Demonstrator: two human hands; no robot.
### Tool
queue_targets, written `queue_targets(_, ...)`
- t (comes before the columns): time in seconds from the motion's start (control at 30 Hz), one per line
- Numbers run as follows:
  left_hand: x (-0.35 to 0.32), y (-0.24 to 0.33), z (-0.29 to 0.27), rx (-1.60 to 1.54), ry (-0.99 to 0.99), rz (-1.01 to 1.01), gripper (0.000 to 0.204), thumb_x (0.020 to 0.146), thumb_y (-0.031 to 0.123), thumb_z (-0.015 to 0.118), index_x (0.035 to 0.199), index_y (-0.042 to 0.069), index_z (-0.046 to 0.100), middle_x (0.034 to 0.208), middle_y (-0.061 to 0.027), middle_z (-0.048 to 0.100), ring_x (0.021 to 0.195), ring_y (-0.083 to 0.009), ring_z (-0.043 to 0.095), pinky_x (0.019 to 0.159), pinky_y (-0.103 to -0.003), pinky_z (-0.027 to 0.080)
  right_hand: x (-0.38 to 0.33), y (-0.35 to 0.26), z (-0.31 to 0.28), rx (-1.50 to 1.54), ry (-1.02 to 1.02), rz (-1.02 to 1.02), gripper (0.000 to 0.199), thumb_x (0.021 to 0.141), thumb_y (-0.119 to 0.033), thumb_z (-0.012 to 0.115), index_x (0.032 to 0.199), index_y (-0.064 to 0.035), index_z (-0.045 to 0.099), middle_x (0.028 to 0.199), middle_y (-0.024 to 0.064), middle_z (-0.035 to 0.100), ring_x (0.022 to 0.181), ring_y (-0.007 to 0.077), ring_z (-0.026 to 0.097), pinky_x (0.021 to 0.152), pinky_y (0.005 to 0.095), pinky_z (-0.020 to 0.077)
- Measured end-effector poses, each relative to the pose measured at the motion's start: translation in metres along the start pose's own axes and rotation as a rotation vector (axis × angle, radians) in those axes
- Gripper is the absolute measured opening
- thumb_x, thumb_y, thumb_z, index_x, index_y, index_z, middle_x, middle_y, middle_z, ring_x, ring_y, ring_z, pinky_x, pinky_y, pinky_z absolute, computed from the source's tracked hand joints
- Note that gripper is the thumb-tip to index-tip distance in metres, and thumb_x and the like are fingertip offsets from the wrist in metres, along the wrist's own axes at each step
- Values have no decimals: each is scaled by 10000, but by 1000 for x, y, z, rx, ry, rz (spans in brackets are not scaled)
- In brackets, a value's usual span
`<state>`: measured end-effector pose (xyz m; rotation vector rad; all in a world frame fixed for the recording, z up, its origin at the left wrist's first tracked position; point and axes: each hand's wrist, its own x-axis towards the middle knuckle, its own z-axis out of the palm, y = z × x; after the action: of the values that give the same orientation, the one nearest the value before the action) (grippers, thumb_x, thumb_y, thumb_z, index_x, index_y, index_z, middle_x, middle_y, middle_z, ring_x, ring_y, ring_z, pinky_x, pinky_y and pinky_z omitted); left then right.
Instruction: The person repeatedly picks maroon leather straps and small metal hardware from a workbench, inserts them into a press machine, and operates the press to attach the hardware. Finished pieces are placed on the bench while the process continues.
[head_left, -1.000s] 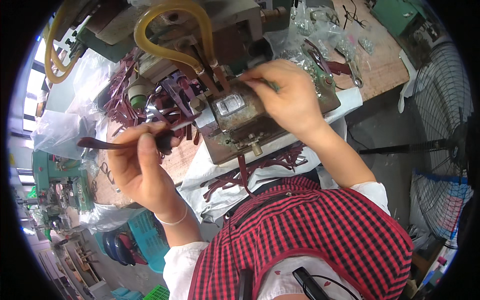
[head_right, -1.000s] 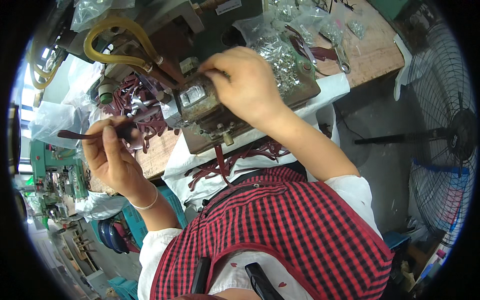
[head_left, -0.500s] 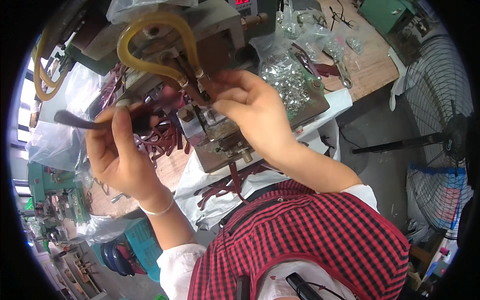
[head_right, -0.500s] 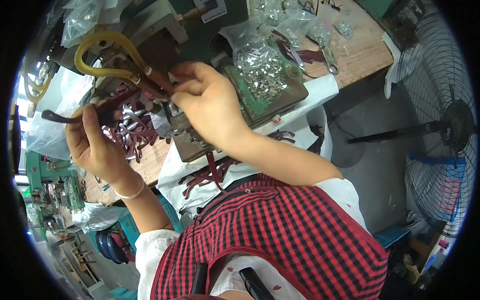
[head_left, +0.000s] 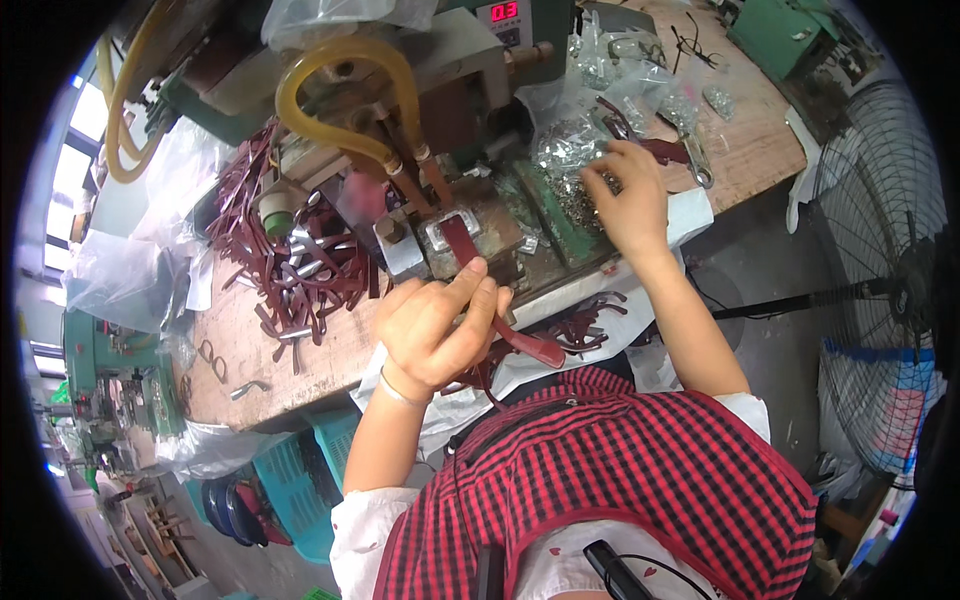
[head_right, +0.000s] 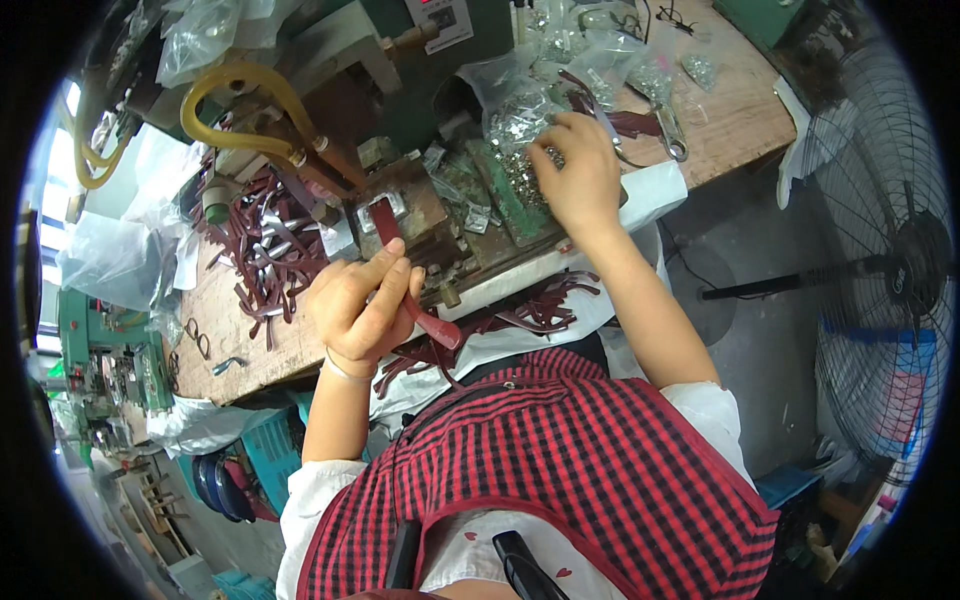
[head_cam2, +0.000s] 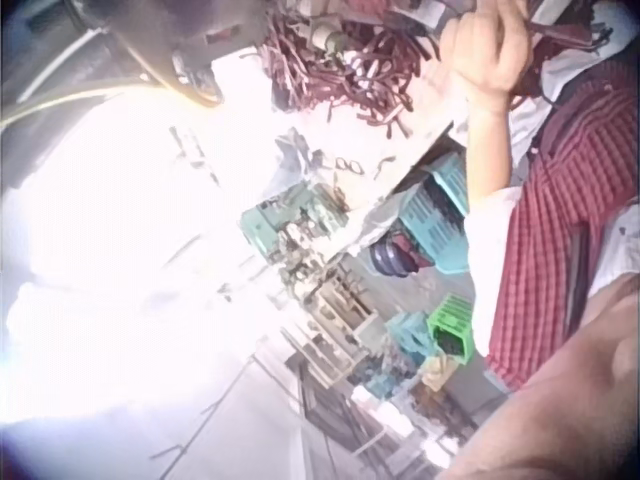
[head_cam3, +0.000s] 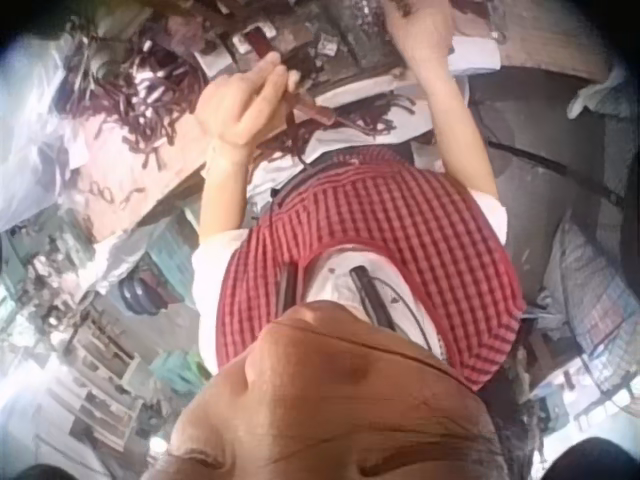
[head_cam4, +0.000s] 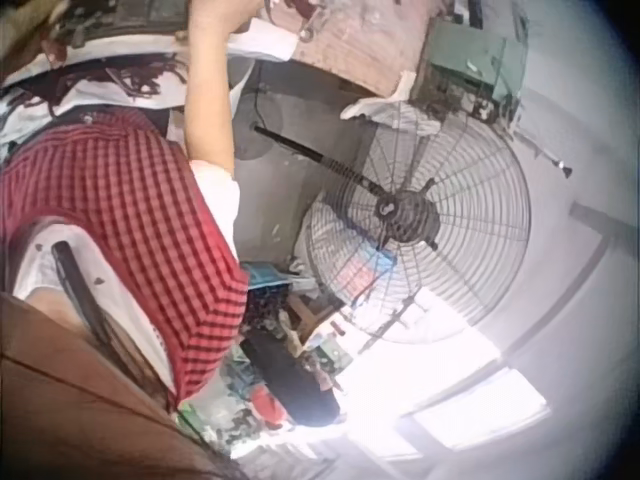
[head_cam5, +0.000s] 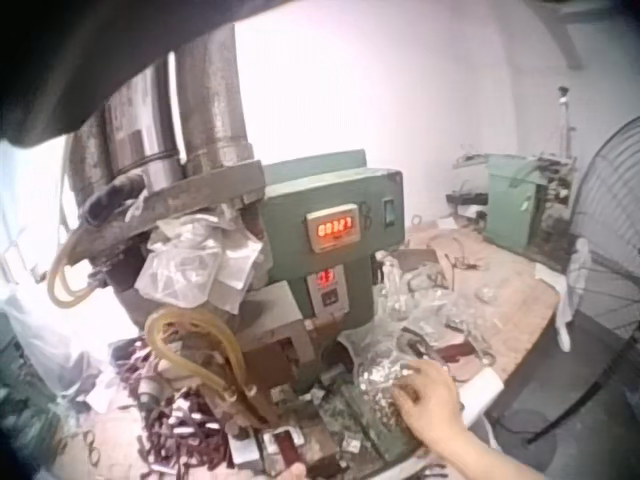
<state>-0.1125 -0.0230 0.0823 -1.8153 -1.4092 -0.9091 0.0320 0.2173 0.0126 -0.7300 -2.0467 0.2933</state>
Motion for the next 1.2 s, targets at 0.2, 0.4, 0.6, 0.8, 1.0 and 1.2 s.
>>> queue_targets(0.2,-5,-1,3,-5,47,-9,262,762,75,864,969,98,704,962,-83,753,556,-140,590,481,-272,427,-3,0,11,173,-41,255,152,891,-176,724,978,-57,762,935,131,746,888,335,710,815,399,545)
queue_targets(0.4,-10,11,-1,-134,42,-182,342,764,66,860,1067,66,703,999,-111,770,621,-187,647,519,-313,479,-9,11,22,414,-43,435,178,957,-181,720,1044,-26,734,828,20,715,736,81,626,701,250,498)
queue_targets(0.6,-87,-39,-3,120,256,-852,791,767,155,872,1437,-4,483,1460,-218,516,1260,-361,524,1059,-444,420,-24,3,9,517,-73,442,154,911,-112,769,1023,-21,715,872,10,716,788,73,633,732,246,498)
queue_targets(0.8,-82,-123,-17,346,163,-893,848,817,119,828,1533,11,386,1549,-219,429,1457,-356,395,1204,-439,318,-11,-21,11,516,-182,445,200,903,-47,733,1102,-28,725,894,25,734,803,87,657,750,247,506)
queue_targets(1.0,-63,-123,-95,375,-264,-765,281,821,3,738,1095,37,687,1106,-118,639,1043,-273,608,907,-373,497,-15,-19,-10,596,-129,436,162,931,-45,700,1088,-19,731,953,37,745,863,85,669,802,237,506)
queue_targets(1.2,-139,-136,-83,691,-783,-496,281,785,34,695,1052,112,730,1083,-94,633,1026,-312,589,865,-434,504,0,-30,24,634,-200,390,141,912,-55,708,1046,-19,733,942,55,745,853,126,681,789,275,515)
